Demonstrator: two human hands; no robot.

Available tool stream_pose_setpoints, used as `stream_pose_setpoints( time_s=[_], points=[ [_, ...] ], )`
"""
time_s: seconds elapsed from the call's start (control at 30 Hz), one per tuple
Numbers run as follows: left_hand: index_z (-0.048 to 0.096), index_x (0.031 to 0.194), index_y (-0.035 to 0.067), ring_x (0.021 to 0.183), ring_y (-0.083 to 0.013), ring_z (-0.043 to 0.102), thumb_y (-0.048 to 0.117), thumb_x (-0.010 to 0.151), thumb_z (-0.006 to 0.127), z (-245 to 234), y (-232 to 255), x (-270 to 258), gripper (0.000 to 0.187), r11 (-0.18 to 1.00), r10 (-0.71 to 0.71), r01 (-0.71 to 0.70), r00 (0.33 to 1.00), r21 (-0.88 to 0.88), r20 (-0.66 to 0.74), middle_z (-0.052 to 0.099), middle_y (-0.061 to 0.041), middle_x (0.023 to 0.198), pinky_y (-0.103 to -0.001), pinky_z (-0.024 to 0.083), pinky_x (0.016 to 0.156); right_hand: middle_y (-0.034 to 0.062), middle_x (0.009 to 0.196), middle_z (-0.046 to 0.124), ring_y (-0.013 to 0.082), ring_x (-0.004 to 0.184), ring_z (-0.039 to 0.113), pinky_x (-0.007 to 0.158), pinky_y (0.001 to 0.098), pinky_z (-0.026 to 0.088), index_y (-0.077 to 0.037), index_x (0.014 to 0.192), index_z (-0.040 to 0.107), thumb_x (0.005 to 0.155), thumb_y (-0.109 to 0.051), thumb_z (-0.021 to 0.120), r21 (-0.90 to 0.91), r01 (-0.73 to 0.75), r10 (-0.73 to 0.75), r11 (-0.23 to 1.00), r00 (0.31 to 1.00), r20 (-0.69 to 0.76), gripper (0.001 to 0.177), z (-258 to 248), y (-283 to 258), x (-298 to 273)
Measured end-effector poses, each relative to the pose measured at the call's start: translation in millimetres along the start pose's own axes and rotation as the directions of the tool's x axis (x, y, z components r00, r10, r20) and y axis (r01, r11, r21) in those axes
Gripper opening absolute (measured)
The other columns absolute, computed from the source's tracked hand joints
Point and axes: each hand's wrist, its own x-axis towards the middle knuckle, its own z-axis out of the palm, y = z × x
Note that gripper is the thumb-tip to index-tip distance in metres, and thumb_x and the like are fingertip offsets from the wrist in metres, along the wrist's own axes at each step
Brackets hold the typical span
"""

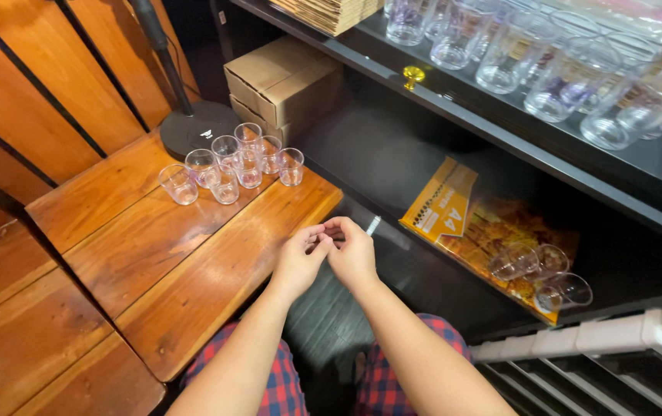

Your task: The person places a cardboard box on a shelf and then moves a stack of small clear glasses from a wooden table to the shelf. The glasses are handled one by one and arranged in rows on the shelf surface.

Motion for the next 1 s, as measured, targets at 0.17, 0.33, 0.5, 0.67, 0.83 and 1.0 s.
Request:
stream_pose_setpoints(
  time_s=[0.17, 0.33, 0.5, 0.67, 0.83, 1.0],
  points=[
    [0.07, 0.132, 0.006, 0.115, -0.0296, 0.072, 0.028, 0.095, 0.076, -16, -24, 34, 0.043, 0.999, 0.023, -0.021, 0.998, 0.026, -0.059, 0.074, -0.022, 0.121, -0.042, 0.057, 0.099, 0.0124, 0.089, 0.074, 0.0212, 0.087, 0.075, 0.08, 0.0319, 0.065, -0.006, 0.103, 0.072, 0.088, -0.005, 0.079, 0.083, -0.01, 0.007, 0.997, 0.999, 0.033, 0.016, 29, 17, 30],
    [0.072, 0.128, 0.012, 0.111, -0.0243, 0.073, 0.028, 0.091, 0.078, -32, -43, 81, 0.041, 0.997, 0.041, -0.029, 0.983, 0.065, -0.18, 0.078, -0.013, 0.116, -0.038, 0.059, 0.095, 0.0104, 0.086, 0.074, 0.0153, 0.08, 0.074, 0.074, 0.0269, 0.065, -0.008, 0.102, 0.075, 0.087, -0.001, 0.077, 0.107, -0.012, 0.011, 0.994, 1.0, 0.013, 0.017, 57, 26, 65],
    [0.067, 0.13, 0.0, 0.119, -0.0367, 0.069, 0.009, 0.088, 0.079, -44, -36, 112, 0.045, 0.985, 0.159, -0.171, 0.923, -0.004, -0.352, 0.071, -0.027, 0.124, -0.043, 0.058, 0.1, 0.0146, 0.099, 0.074, 0.0173, 0.09, 0.074, 0.079, 0.0265, 0.065, -0.002, 0.119, 0.07, 0.084, -0.001, 0.078, 0.084, -0.056, 0.059, 0.995, 0.998, -0.035, 0.035, 68, 15, 91],
    [0.059, 0.138, -0.006, 0.127, -0.0455, 0.061, -0.004, 0.086, 0.075, -42, -41, 129, 0.054, 0.975, 0.202, -0.223, 0.908, -0.014, -0.367, 0.062, -0.033, 0.134, -0.043, 0.056, 0.104, 0.0253, 0.117, 0.068, 0.0323, 0.109, 0.072, 0.085, 0.0331, 0.066, 0.005, 0.132, 0.063, 0.081, 0.0, 0.082, -0.006, -0.025, 0.025, 1.0, 1.0, -0.016, 0.055, 72, 2, 112],
    [0.053, 0.147, -0.002, 0.132, -0.0444, 0.057, -0.018, 0.085, 0.065, -38, -43, 137, 0.065, 0.982, 0.183, -0.183, 0.913, 0.033, -0.365, 0.058, -0.03, 0.141, -0.04, 0.057, 0.105, 0.0254, 0.127, 0.063, 0.0353, 0.12, 0.067, 0.087, 0.0326, 0.066, 0.005, 0.139, 0.059, 0.08, 0.003, 0.083, -0.069, -0.015, 0.016, 0.998, 1.0, 0.02, 0.063, 79, 1, 123],
    [0.047, 0.154, 0.008, 0.127, -0.0337, 0.064, -0.005, 0.09, 0.066, -42, -15, 129, 0.069, 0.996, 0.007, 0.018, 0.96, 0.086, -0.281, 0.06, -0.024, 0.143, -0.036, 0.058, 0.105, 0.0251, 0.132, 0.064, 0.0349, 0.124, 0.065, 0.091, 0.0335, 0.065, 0.003, 0.143, 0.056, 0.083, 0.006, 0.08, -0.019, -0.011, 0.012, 1.0, 0.999, 0.042, 0.064, 86, -7, 127]
  ],
)
